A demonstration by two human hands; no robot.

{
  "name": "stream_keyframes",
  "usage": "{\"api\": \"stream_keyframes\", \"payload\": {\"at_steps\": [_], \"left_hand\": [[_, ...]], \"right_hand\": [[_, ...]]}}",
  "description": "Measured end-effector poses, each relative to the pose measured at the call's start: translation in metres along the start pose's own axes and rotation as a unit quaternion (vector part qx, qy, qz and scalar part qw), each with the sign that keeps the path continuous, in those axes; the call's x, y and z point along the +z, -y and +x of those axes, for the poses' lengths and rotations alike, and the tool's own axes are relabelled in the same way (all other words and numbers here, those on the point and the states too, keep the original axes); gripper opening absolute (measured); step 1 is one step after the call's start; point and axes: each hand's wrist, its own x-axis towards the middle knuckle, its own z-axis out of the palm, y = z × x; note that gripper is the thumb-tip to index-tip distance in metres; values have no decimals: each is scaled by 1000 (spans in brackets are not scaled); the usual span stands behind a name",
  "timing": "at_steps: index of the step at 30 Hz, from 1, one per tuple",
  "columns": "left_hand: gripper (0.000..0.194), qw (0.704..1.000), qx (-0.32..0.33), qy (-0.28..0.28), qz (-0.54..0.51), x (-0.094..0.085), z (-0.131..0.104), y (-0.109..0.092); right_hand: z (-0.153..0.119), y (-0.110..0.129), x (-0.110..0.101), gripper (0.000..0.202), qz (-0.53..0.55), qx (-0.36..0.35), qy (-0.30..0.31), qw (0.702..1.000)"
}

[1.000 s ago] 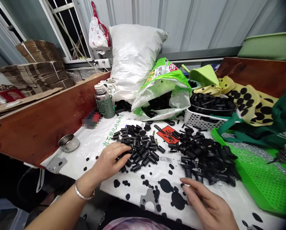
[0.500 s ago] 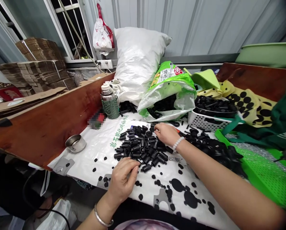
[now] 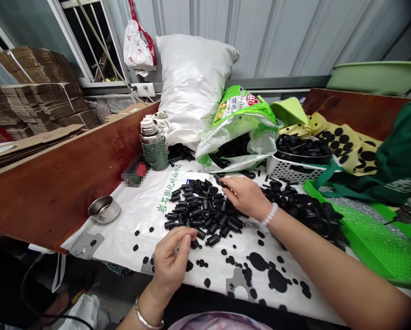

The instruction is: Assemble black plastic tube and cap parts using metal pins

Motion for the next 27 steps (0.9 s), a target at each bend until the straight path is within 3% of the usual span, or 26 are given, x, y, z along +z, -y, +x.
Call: {"api": "stream_keyframes", "payload": {"at_steps": [3, 5, 7, 10, 15, 18, 21, 23, 27], "left_hand": [[25, 980, -129, 20, -154, 5, 8, -13], [36, 940, -202, 81, -261, 13, 13, -23], [43, 919, -235, 111, -297, 23, 16, -28], [38, 919, -251, 91, -289, 35, 12, -29], [25, 913, -246, 83, -315, 38, 1, -30], [19, 908, -256, 81, -320, 45, 0, -33], [19, 915, -269, 10, -302, 64, 0, -32], [23, 932, -233, -81, -266, 77, -4, -28], [22, 964, -166, -11, -208, 83, -13, -21]], "right_hand": [[-34, 25, -15, 33, 23, -71, -56, 996], [-52, 40, -18, 30, 38, -172, -150, 973], [-63, 50, -16, 28, 37, -217, -210, 953], [-74, 56, -12, 28, 45, -196, -230, 952], [-90, 54, -11, 39, 181, -139, -217, 949], [-93, 57, -6, 33, 215, -110, -221, 945], [-89, 66, 7, 29, 199, -63, -234, 950], [-87, 71, 18, 30, 186, 0, -242, 952], [-110, 65, 24, 36, 201, 21, -241, 949]]}}
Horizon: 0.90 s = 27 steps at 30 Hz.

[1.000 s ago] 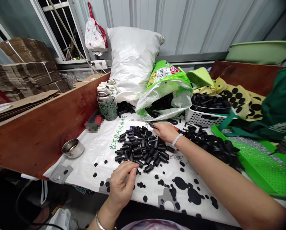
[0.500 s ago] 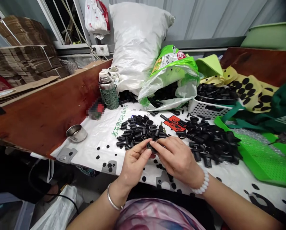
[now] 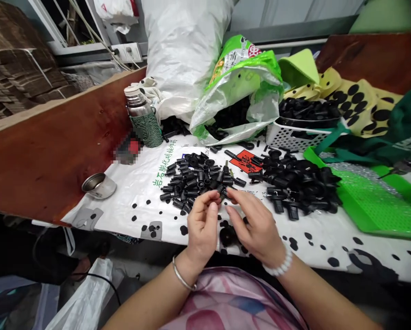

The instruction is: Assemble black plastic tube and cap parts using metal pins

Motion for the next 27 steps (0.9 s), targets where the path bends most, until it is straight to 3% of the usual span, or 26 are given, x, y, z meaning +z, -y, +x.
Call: {"api": "stream_keyframes", "payload": {"at_steps": [3, 6, 10, 12, 15, 20, 23, 27], "left_hand": [[19, 992, 53, 61, 98, -5, -3, -2], [20, 985, 72, 78, 138, -5, -3, -5], [23, 985, 75, 88, 131, -2, -6, -4], [23, 989, 58, 83, 111, -2, -7, -3], [22, 993, 37, 72, 83, -3, -6, -5], [22, 998, -28, 53, 3, -2, -6, -14], [25, 991, -100, 76, -56, 0, -9, -19], [29, 976, -172, 98, -87, 1, -11, -21]], "right_hand": [[-23, 0, -24, 42, 2, -24, -8, 1000], [-37, 6, -36, 39, 7, -16, 27, 999], [-40, 17, -27, 27, -34, -21, 125, 991], [-40, 18, -21, 22, -41, -16, 142, 989], [-40, 13, -21, 20, 0, 16, 111, 994], [-29, 2, -32, 31, 37, 91, -17, 995], [-17, 1, -32, 34, 16, 78, -60, 995], [-9, 6, -26, 33, -41, 33, -73, 996]]}}
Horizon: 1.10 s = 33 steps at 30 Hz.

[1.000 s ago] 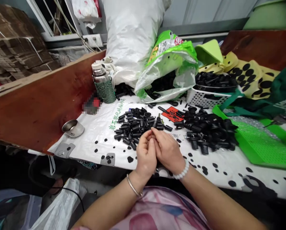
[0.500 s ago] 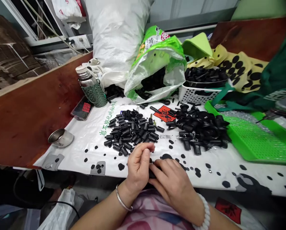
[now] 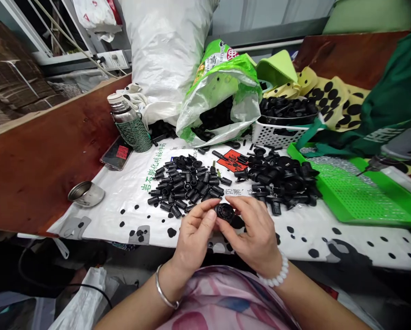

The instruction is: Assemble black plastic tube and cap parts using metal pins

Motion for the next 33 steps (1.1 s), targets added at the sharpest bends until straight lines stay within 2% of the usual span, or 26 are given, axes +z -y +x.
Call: {"api": "stream_keyframes", "payload": {"at_steps": [3, 7, 11, 13, 16, 18, 19, 21, 23, 25, 26, 29, 33], "left_hand": [[26, 999, -25, -6, -30, -1, 1, -1], [23, 993, -72, -13, -90, -2, 3, -4], [23, 989, -87, -19, -115, -2, 5, -4], [23, 994, -66, -26, -78, -3, 6, -4], [24, 998, 23, -38, 51, -5, 3, -5], [27, 986, 86, -21, 142, -8, -1, -7], [28, 977, 113, -9, 180, -9, -3, -8], [30, 960, 154, 5, 233, -13, -5, -10], [27, 953, 172, -2, 250, -15, -5, -10], [23, 961, 149, -5, 233, -14, -4, -9], [23, 968, 127, 0, 215, -13, -4, -8], [25, 984, 78, 23, 156, -7, -6, -7], [25, 993, 39, 7, 113, -2, -8, -11]], "right_hand": [[-2, 2, 3, 31, 1, -1, 27, 1000], [-6, 0, 2, 34, 69, 5, 85, 994], [-6, -3, 0, 38, 78, 10, 84, 993], [-5, -4, 0, 37, 61, -4, 83, 995], [-4, -3, 0, 30, 29, -33, 85, 995], [-4, -1, 0, 29, 66, -13, 87, 994], [-4, 0, -1, 29, 109, 20, 91, 990], [-4, 2, -2, 24, 225, 138, 116, 957], [-5, 4, -4, 21, 337, 272, 147, 890], [-5, 4, -6, 25, 416, 357, 164, 820], [-6, 5, -6, 27, 441, 379, 166, 796], [-10, 6, -6, 27, 473, 409, 159, 764], [-14, 7, -3, 26, 483, 414, 167, 754]]}}
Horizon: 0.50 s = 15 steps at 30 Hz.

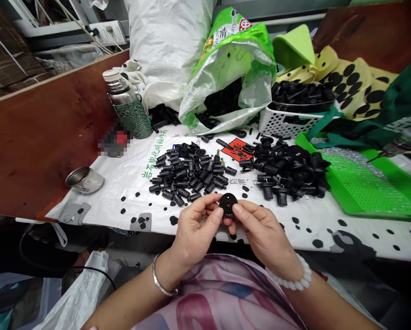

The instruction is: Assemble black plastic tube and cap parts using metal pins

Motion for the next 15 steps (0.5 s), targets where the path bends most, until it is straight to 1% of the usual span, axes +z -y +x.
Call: {"api": "stream_keyframes", "payload": {"at_steps": [3, 5, 6, 8, 10, 11, 12, 13, 15], "left_hand": [[25, 999, -36, -12, -6, -3, 2, -6], [25, 999, -38, -11, 18, -8, 4, -8], [25, 999, -32, -11, 38, -10, 4, -9], [25, 996, -10, -1, 86, -14, 4, -10], [23, 989, 9, 40, 141, -17, 4, -11], [20, 985, 17, 62, 162, -18, 4, -11], [18, 981, 24, 79, 177, -19, 4, -11], [17, 979, 28, 84, 183, -19, 4, -10], [17, 985, 14, 56, 165, -20, 5, -8]], "right_hand": [[1, 3, 0, 25, -14, 3, 27, 1000], [2, 9, -1, 26, -46, 10, 53, 997], [3, 13, -2, 27, -74, 16, 77, 994], [4, 22, -6, 29, -155, 11, 139, 978], [4, 29, -9, 28, -237, -15, 181, 954], [4, 31, -10, 26, -262, -26, 188, 946], [5, 32, -10, 24, -271, -28, 185, 944], [5, 32, -9, 24, -263, -22, 175, 949], [7, 29, -7, 23, -213, 4, 158, 964]]}}
